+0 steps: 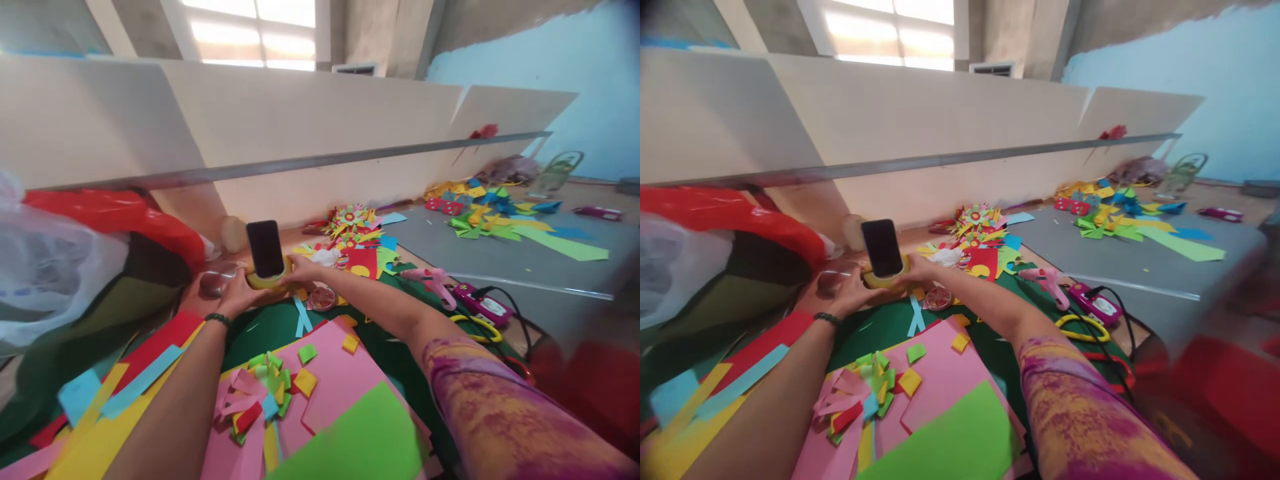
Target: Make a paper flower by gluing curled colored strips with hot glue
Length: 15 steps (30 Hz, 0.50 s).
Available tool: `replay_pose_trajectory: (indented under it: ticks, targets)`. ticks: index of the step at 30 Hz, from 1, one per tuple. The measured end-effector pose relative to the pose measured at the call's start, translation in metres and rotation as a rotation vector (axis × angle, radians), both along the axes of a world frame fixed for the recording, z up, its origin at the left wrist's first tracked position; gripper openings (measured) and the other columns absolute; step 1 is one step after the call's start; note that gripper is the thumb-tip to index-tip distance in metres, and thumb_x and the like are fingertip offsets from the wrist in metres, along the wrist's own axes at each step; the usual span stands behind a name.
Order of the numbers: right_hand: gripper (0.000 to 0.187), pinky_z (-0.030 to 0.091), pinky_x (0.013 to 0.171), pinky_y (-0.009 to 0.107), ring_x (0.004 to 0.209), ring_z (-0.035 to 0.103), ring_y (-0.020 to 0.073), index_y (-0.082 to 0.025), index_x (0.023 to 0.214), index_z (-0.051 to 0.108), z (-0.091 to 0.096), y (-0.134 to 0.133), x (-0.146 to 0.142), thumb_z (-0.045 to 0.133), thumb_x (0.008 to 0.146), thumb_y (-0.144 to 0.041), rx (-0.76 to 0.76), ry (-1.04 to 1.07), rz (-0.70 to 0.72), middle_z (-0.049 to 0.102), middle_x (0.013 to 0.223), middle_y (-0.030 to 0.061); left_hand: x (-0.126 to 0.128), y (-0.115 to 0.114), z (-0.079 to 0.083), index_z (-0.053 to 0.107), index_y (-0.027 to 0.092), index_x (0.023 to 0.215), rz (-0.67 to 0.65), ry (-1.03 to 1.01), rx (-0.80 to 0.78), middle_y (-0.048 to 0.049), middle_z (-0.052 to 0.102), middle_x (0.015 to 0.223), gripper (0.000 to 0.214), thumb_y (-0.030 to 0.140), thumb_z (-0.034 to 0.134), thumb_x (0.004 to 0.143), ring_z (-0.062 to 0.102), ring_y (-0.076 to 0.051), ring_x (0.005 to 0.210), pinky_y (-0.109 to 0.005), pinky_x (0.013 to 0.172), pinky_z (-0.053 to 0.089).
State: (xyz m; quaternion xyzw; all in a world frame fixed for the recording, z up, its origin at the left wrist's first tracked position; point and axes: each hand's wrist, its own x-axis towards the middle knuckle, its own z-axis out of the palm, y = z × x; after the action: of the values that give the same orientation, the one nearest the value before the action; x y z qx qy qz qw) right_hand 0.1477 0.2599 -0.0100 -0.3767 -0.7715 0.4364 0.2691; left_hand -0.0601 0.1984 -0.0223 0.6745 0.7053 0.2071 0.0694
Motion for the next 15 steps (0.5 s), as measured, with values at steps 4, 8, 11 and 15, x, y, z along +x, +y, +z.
replay_pose_trajectory:
  ticks: [4, 8, 11, 15]
  targets:
    - [0.056, 0.055, 0.075, 0.024, 0.091, 0.069, 0.0184, -0.014, 0.114, 0.068, -0.004, 0.001, -0.001, 0.087, 0.062, -0.023, 0.013, -0.037, -0.005, 0.075, 0.104, 0.0053, 0.005, -0.004, 0.004, 0.05, 0.014, 0.125, 0.044, 0.092, -0.017, -0.0215, 0.068, 0.12, 0.085, 0.066, 0.072, 0.061, 0.058, -0.043, 0.12, -0.055, 0.101, 0.041]
    - [0.052, 0.054, 0.076, 0.024, 0.093, 0.069, 0.0202, -0.018, 0.112, 0.071, -0.002, -0.001, 0.006, 0.088, 0.063, -0.025, 0.053, -0.074, 0.022, 0.075, 0.104, 0.0032, 0.013, -0.008, 0.008, 0.051, 0.016, 0.124, 0.037, 0.156, -0.025, -0.021, 0.066, 0.125, 0.08, 0.067, 0.068, 0.065, 0.055, -0.041, 0.126, -0.058, 0.11, 0.03]
    - [0.048, 0.052, 0.075, 0.023, 0.092, 0.069, 0.0196, -0.02, 0.114, 0.07, 0.005, -0.003, 0.013, 0.083, 0.071, -0.037, 0.138, -0.2, 0.031, 0.075, 0.103, 0.0019, 0.015, -0.009, 0.01, 0.052, 0.016, 0.126, -0.002, 0.158, -0.053, -0.0216, 0.065, 0.128, 0.078, 0.066, 0.066, 0.068, 0.053, -0.043, 0.127, -0.063, 0.113, 0.021]
    - [0.042, 0.048, 0.09, 0.03, 0.108, 0.064, 0.0221, -0.019, 0.12, 0.066, 0.018, 0.001, 0.027, 0.045, 0.098, -0.047, 0.469, -0.614, -0.206, 0.07, 0.117, 0.0081, 0.012, -0.008, 0.011, 0.054, 0.019, 0.128, -0.011, 0.113, -0.09, -0.021, 0.064, 0.13, 0.084, 0.071, 0.068, 0.063, 0.052, -0.047, 0.128, -0.067, 0.11, 0.025]
